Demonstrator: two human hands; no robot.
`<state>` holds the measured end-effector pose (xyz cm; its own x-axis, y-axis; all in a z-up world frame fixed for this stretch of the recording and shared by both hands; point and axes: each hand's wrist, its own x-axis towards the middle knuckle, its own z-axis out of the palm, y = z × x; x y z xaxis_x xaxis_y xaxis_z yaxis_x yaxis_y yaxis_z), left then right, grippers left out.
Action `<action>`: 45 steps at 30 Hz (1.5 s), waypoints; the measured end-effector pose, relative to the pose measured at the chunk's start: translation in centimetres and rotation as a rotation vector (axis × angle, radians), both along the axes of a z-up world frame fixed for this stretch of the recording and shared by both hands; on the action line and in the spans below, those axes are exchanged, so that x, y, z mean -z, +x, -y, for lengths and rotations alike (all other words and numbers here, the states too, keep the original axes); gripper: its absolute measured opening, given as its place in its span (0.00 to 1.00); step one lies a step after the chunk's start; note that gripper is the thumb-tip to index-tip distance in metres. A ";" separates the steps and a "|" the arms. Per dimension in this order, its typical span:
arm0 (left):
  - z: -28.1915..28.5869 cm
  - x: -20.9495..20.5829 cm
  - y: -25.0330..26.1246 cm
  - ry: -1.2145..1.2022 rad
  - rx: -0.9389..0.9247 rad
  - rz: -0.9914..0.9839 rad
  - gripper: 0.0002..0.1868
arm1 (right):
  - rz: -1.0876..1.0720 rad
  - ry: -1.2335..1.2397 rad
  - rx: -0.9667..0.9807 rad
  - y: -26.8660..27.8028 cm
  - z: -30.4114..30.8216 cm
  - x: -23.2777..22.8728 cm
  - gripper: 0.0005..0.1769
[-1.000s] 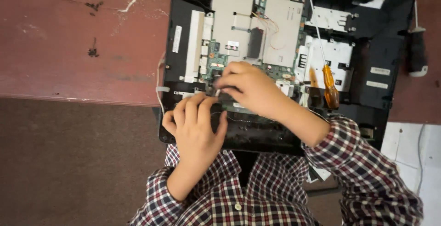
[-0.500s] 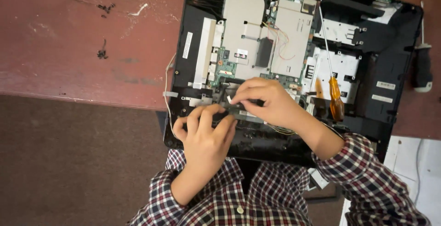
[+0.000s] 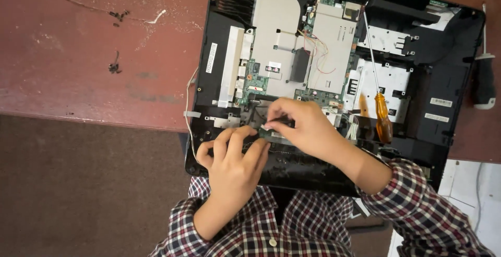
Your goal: The person uses a screwdriver to remove screws from the back of a disassembled laptop, then places a white plastic cover over the motherboard and secures it with screws. They also handle a small black component near the bottom of the chassis.
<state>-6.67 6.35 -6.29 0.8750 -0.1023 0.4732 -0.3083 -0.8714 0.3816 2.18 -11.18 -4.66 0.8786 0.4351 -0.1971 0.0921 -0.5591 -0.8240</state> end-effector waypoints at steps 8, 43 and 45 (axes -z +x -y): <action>0.0 -0.3 0.1 0.067 -0.012 0.005 0.06 | 0.099 -0.019 -0.163 -0.2 0.2 0.8 0.07; 0.1 -0.8 0.2 0.096 0.005 0.010 0.05 | 1.014 -0.357 -0.523 2.4 -0.2 2.4 0.18; 0.1 -0.8 0.2 0.091 0.009 0.011 0.05 | 1.138 -0.452 -0.541 2.8 -0.2 2.3 0.14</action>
<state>-6.46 6.25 -5.50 0.8689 -0.1527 0.4710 -0.3195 -0.8996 0.2978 5.02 -11.00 -6.99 0.3874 0.8695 0.3065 0.8941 -0.4354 0.1051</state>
